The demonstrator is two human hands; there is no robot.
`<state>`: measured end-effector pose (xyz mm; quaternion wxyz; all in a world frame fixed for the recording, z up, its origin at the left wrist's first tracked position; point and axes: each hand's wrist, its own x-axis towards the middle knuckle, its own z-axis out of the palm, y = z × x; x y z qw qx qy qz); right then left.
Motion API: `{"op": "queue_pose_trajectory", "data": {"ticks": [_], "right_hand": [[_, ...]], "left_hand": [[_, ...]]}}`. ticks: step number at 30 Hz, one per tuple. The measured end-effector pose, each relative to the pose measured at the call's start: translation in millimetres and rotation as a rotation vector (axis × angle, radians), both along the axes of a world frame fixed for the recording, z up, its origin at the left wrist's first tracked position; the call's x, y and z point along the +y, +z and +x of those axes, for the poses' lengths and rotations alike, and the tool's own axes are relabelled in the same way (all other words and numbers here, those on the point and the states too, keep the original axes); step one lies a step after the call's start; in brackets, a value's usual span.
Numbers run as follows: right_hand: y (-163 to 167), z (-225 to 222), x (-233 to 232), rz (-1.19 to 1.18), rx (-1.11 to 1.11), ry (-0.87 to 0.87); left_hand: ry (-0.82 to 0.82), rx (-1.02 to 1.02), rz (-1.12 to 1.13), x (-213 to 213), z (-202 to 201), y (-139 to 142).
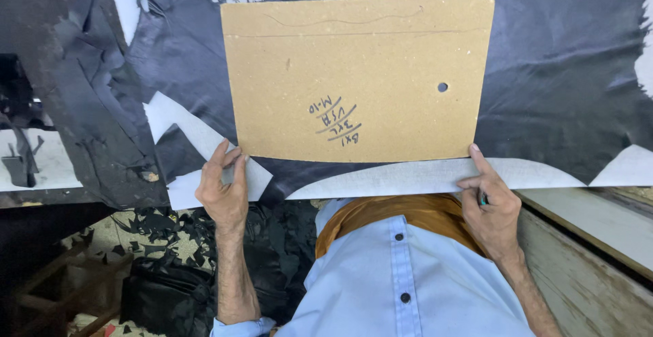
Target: The person uses a cardboard template and a utility knife to cut shapes from black leather on a worktable. They align the template, cut along its edges, remove the cut pieces, and stack them. A second person is visible working at an adjacent table.
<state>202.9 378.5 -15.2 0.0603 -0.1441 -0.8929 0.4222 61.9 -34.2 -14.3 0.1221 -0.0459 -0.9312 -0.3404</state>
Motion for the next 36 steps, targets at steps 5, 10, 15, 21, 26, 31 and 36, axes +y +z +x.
{"op": "queue_pose_trajectory", "data": {"ticks": [5, 10, 15, 21, 26, 31, 36], "right_hand": [[-0.8, 2.5, -1.6, 0.011, 0.019, -0.001], [-5.6, 4.9, -4.7, 0.008, 0.025, 0.007], [-9.0, 6.2, -8.1, 0.044, 0.015, 0.005], [-9.6, 5.3, -14.3, 0.074, 0.011, -0.011], [-6.0, 0.2, -20.9, 0.115, -0.039, -0.05], [-6.1, -0.4, -24.5, 0.073, -0.039, -0.065], [-16.2, 5.5, -22.6, 0.048, -0.021, -0.094]], "left_hand": [[0.0, 0.041, 0.01, 2.0, -0.7, 1.3], [0.017, 0.085, 0.028, 1.5, -1.8, -0.4], [0.004, 0.083, 0.025, -3.1, -3.8, -2.6], [-0.027, 0.097, 0.033, -10.1, -3.0, -9.2], [-0.079, 0.095, 0.045, -14.9, -4.4, -15.7], [-0.097, 0.058, 0.059, -20.0, -7.5, -11.0], [-0.105, 0.025, 0.073, -22.3, -11.5, -5.8]]}}
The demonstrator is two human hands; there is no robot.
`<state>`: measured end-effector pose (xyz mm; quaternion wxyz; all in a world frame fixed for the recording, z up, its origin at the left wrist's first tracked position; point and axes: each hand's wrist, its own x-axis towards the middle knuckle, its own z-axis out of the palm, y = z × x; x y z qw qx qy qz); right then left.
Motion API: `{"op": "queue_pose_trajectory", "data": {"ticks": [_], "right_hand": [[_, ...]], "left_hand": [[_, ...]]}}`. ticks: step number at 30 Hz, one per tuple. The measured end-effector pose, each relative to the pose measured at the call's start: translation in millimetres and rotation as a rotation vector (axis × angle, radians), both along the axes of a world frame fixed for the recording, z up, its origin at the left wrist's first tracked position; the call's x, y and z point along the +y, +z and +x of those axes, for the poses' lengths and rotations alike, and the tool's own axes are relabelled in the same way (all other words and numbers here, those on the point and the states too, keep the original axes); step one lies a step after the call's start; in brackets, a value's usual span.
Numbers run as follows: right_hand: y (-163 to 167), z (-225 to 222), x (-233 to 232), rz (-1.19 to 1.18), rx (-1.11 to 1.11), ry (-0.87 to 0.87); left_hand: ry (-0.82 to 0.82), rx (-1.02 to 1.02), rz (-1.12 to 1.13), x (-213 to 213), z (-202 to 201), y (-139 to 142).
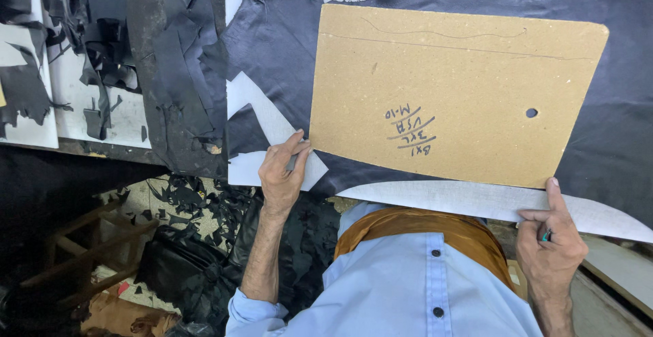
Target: The person uses a cardboard template and a utility knife to cut shapes from black leather on a worktable. They align the template, cut along its edges, remove the cut pieces, and stack them. A second person is visible working at an adjacent table.
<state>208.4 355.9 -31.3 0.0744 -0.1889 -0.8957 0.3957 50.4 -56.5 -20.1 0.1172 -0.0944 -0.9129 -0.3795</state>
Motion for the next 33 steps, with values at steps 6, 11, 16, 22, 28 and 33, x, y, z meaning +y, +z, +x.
{"op": "queue_pose_trajectory", "data": {"ticks": [6, 11, 16, 22, 28, 33], "right_hand": [[-9.3, 5.0, 3.4, 0.015, 0.025, 0.009], [-7.1, 5.3, -0.2, 0.048, 0.059, -0.004], [-6.3, 8.2, -3.1, 0.035, 0.082, -0.005], [-19.2, 10.4, -0.9, 0.079, 0.171, 0.019], [-25.6, 15.0, 0.3, 0.126, 0.111, -0.024], [-29.5, 18.0, 1.9, 0.131, 0.1, -0.023]], "left_hand": [[-0.01, -0.009, 0.021, -1.8, -2.1, -0.8], [-0.003, 0.009, 0.019, -2.4, -1.7, -1.1], [-0.005, 0.015, 0.026, -2.5, -1.3, -1.7], [-0.037, 0.031, 0.053, -5.2, -0.7, -2.8], [-0.097, 0.051, 0.038, -8.7, -2.0, -4.3], [-0.111, 0.067, 0.027, -11.4, -2.2, -5.3]]}}
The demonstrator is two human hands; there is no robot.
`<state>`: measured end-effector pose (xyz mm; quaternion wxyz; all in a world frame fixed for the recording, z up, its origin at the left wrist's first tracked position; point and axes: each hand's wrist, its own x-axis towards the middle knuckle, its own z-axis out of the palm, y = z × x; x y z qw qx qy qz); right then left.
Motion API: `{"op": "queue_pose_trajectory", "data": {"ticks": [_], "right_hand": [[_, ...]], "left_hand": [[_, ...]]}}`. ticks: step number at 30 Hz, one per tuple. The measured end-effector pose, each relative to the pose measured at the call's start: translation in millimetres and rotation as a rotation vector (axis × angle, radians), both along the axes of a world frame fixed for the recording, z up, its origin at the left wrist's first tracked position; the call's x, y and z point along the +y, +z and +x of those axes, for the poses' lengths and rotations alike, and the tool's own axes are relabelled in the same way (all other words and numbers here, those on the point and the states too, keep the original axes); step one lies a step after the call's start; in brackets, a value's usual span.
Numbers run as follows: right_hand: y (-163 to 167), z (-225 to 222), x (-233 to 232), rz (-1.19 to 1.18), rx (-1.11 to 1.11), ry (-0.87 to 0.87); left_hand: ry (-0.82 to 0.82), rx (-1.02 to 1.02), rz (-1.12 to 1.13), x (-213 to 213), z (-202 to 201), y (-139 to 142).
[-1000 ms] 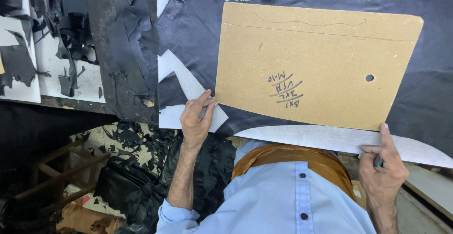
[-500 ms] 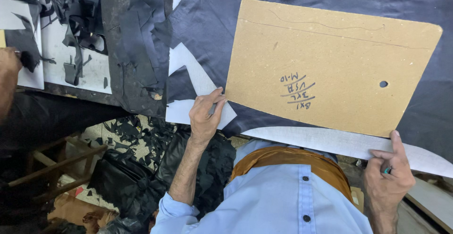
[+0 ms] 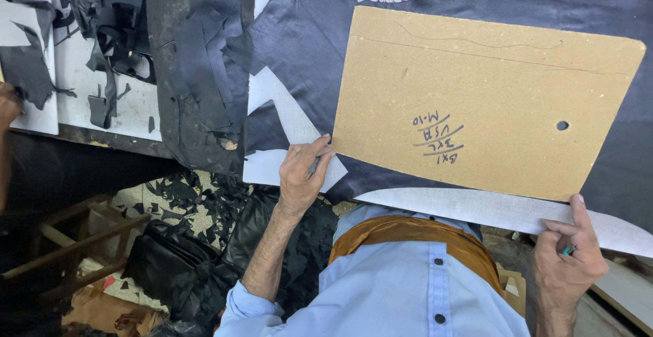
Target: The person uses a cardboard template and a utility knife to cut shapes from black leather on a worktable. They align the template, cut along its edges, remove the cut pieces, and stack them. A second person is visible working at an adjacent table.
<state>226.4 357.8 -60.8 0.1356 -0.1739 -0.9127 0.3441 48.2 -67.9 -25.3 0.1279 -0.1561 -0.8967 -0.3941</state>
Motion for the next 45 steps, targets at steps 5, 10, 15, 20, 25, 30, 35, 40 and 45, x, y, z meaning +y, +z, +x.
{"op": "queue_pose_trajectory", "data": {"ticks": [5, 10, 15, 20, 25, 30, 35, 40, 45], "right_hand": [[-4.6, 2.4, 2.1, 0.039, -0.002, 0.009], [-6.6, 4.2, 3.4, 0.002, 0.02, 0.024], [-7.0, 7.4, 4.2, -0.01, 0.014, 0.032], [-2.8, 5.6, 1.1, 0.0, 0.007, 0.022], [5.3, -1.0, -4.7, -0.009, 0.01, -0.005], [9.4, -5.0, -8.6, -0.002, 0.059, -0.01], [17.4, -14.3, -20.9, -0.047, 0.114, -0.007], [27.5, -30.0, -32.5, 0.023, 0.161, -0.007], [27.5, -22.0, -22.5, -0.026, 0.078, -0.108]], "left_hand": [[-0.012, -0.004, 0.001, -0.8, -0.3, 0.4], [-0.002, -0.005, -0.003, -0.6, -0.5, 0.8], [-0.022, -0.005, -0.011, -1.3, -0.6, -1.7], [-0.009, -0.04, -0.008, -1.1, -0.8, -0.2], [-0.014, -0.034, -0.019, -0.2, -0.4, 4.2], [0.03, -0.147, 0.146, -10.1, -1.5, 4.4], [0.177, -0.298, 0.478, -16.7, -6.5, 5.6], [-0.021, -0.149, 0.016, -5.7, -2.6, 11.3], [0.001, -0.145, 0.023, 5.6, 2.1, 9.8]]}}
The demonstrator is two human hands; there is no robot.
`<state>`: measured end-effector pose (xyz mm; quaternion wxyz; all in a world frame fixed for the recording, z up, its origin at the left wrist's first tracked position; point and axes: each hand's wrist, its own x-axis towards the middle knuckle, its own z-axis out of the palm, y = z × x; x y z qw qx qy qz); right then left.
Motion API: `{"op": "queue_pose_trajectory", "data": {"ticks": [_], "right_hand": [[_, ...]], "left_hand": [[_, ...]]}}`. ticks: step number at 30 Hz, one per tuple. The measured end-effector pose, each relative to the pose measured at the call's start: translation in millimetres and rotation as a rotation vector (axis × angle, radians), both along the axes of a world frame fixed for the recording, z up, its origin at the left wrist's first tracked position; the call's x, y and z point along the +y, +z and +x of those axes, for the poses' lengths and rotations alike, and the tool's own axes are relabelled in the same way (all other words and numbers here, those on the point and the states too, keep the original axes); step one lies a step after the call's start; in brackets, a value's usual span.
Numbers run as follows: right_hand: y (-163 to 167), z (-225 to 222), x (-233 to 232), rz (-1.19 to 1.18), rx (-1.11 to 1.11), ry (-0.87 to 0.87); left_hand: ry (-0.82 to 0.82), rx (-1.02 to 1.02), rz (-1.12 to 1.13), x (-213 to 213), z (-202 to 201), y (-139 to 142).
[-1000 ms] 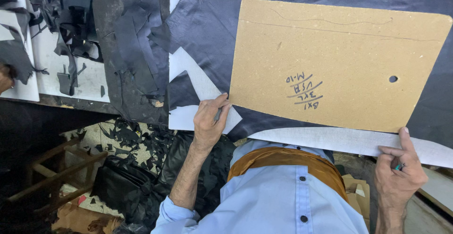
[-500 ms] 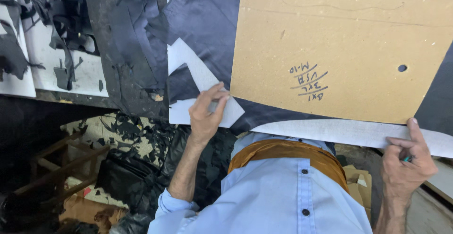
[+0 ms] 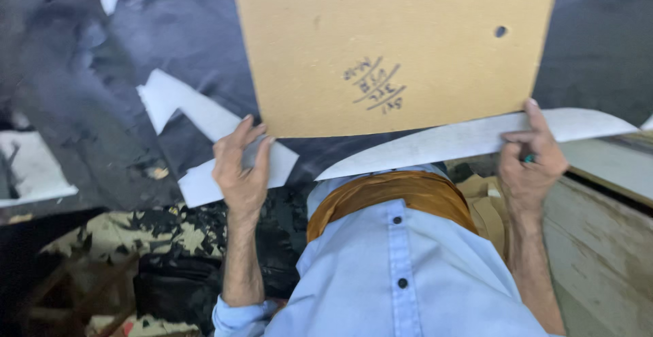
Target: The person uses a cardboard template and a utility knife to cut shapes from black leather on a worktable. They align the template, cut along its edges, remove the cut pieces, and stack them. A second person is visible working at an adjacent table.
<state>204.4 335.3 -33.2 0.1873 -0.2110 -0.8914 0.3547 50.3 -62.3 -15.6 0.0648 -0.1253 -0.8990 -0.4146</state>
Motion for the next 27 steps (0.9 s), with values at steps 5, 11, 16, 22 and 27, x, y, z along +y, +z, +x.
{"op": "queue_pose_trajectory", "data": {"ticks": [5, 11, 16, 22, 27], "right_hand": [[-9.5, 12.4, 8.1, 0.038, -0.018, 0.009], [-15.7, 13.5, 7.7, 0.058, -0.023, 0.007], [-18.1, 14.1, 8.7, 0.062, -0.018, 0.009], [-17.6, 14.8, 9.6, 0.057, -0.044, 0.016], [-16.1, 14.8, 11.2, 0.08, -0.037, 0.045]], "left_hand": [[0.012, -0.033, -0.032, 3.0, 4.9, -2.3], [-0.013, -0.014, -0.039, 0.1, 4.3, -9.8], [-0.06, -0.026, -0.065, -6.6, 4.3, -12.2], [-0.075, -0.03, -0.056, -8.9, 2.8, -8.3], [-0.076, -0.017, -0.044, -7.8, 1.4, -8.4]]}}
